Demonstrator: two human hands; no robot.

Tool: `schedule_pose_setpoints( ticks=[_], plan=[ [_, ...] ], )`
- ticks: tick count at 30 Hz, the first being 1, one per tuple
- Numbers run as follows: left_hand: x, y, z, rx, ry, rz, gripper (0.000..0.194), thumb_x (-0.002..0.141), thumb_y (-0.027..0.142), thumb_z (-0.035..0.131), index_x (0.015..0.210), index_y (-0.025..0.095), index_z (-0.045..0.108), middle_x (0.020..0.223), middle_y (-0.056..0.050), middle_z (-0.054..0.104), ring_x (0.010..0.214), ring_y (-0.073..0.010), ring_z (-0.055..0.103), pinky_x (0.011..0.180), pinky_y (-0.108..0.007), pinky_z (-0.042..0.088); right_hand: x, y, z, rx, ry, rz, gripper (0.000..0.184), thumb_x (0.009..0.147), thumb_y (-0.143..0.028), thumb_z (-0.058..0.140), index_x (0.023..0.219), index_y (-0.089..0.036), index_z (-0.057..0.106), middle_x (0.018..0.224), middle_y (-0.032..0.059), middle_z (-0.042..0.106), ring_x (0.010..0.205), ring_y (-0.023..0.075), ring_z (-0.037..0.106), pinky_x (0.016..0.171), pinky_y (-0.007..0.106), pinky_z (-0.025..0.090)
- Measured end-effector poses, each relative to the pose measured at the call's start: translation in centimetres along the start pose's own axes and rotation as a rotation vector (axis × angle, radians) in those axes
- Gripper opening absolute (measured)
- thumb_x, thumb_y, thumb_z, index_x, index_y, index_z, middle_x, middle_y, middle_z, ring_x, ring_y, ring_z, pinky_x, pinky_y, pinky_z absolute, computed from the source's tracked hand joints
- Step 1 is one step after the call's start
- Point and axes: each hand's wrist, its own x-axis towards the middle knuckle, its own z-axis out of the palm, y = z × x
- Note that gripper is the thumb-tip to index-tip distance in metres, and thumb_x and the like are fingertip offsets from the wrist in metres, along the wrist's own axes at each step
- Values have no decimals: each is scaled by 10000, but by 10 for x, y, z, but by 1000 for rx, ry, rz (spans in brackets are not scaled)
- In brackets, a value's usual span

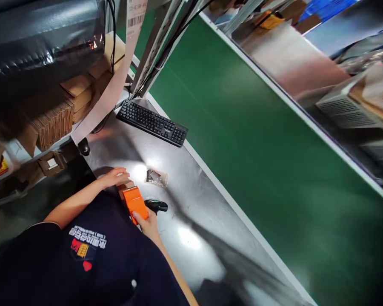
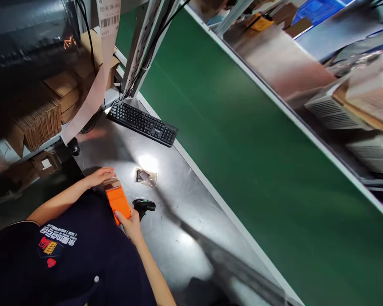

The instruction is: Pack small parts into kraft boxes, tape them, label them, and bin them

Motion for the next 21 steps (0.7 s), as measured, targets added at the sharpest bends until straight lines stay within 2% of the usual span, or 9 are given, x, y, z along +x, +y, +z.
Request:
schedule_pose_setpoints(
  ticks=[2,4,8,12,16,21],
  plan=[
    [-10,12,-5,177,-20,60,394,868,604,771,823,216,828,1414,-130,648,1394,-372,546,1284,-510,331,0,0,-1,-6,-11,20,411,691,-635,808,758,-252,675,663,20,607,595,207,494,600,383,461],
    [-19,23,-8,315,-96,105,405,843,611,793,766,214,803,1421,-129,637,1382,-385,543,1263,-517,355,0,0,-2,-24,-22,45,420,708,-660,792,770,-261,678,665,30,618,598,225,519,601,393,478],
    [-24,35,-9,390,-169,234,272,898,406,751,737,186,744,1426,-138,617,1336,-349,576,1195,-495,416,-2,-10,-1,-34,5,63,476,666,-694,814,795,-252,693,712,43,646,625,226,546,640,391,514],
    [-12,36,-17,536,-110,388,244,898,334,745,719,168,726,1512,-100,554,1315,-325,565,1234,-538,292,-11,-26,6,-32,45,115,482,706,-654,827,884,-223,706,830,69,696,715,239,590,714,396,541],
    [4,27,-26,589,-100,316,249,880,310,766,699,148,712,1512,-95,538,1237,-293,591,1198,-555,270,-17,-33,8,-32,51,173,466,719,-606,849,882,-197,697,822,56,689,721,224,584,690,363,522],
    [13,11,-24,549,-78,218,225,866,284,773,699,149,706,1448,-89,563,1141,-255,627,1188,-535,295,-10,-36,4,-37,3,205,448,730,-596,849,857,-200,682,784,32,676,692,211,558,673,354,492]
  ],
)
